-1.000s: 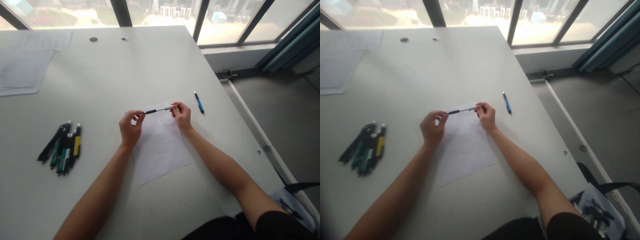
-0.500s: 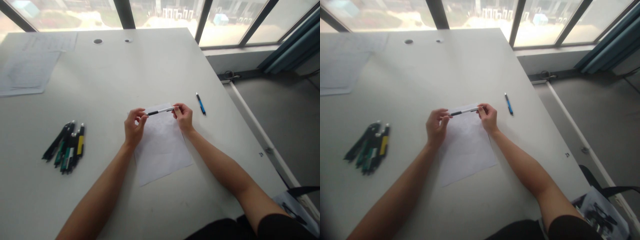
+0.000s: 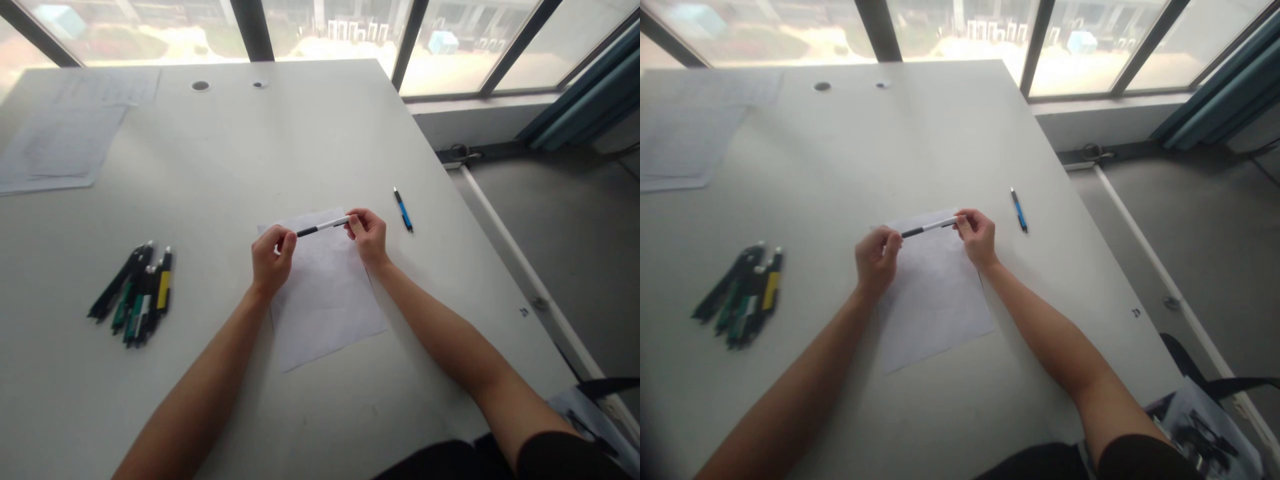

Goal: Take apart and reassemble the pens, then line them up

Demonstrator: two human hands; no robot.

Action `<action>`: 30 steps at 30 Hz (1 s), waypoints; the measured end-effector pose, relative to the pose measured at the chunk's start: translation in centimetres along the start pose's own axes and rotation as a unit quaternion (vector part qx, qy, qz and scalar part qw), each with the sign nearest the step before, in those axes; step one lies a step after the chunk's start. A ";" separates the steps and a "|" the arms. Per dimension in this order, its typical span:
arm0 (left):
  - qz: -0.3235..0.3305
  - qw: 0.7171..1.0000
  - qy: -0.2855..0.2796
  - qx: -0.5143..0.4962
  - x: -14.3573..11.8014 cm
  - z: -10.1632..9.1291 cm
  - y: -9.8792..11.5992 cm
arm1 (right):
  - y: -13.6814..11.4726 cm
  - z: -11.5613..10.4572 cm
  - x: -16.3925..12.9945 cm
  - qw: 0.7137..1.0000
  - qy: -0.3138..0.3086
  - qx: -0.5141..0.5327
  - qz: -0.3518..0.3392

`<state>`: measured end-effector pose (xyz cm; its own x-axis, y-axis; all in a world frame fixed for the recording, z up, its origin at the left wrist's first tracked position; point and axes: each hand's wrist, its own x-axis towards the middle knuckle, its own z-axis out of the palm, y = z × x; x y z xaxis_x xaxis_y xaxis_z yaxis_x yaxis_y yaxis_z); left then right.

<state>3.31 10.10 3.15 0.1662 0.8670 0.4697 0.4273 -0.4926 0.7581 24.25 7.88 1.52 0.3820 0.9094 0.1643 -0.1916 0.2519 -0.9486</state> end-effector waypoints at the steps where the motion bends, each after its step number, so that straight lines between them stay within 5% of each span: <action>1: 0.001 1.000 -0.006 0.002 -0.1 0.0 -0.1 | -0.1 0.0 0.0 1.000 -0.003 0.000 0.001; 18: -0.068 0.991 0.051 -0.100 0.2 0.3 -0.2 | 0.4 -0.2 0.2 0.999 0.043 0.020 0.008; 24: -0.027 0.998 0.034 -0.041 0.5 0.0 0.1 | 0.4 -0.1 0.2 0.998 0.047 0.032 0.010; 30: -0.051 0.997 0.060 -0.002 0.4 0.0 -0.4 | 0.2 -0.1 0.4 0.997 0.064 0.046 0.027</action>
<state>3.22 10.61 3.05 0.0150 0.8977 0.4403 0.4326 -0.4029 0.8066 24.43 8.29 1.35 0.4800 0.8743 0.0723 -0.2945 0.2383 -0.9255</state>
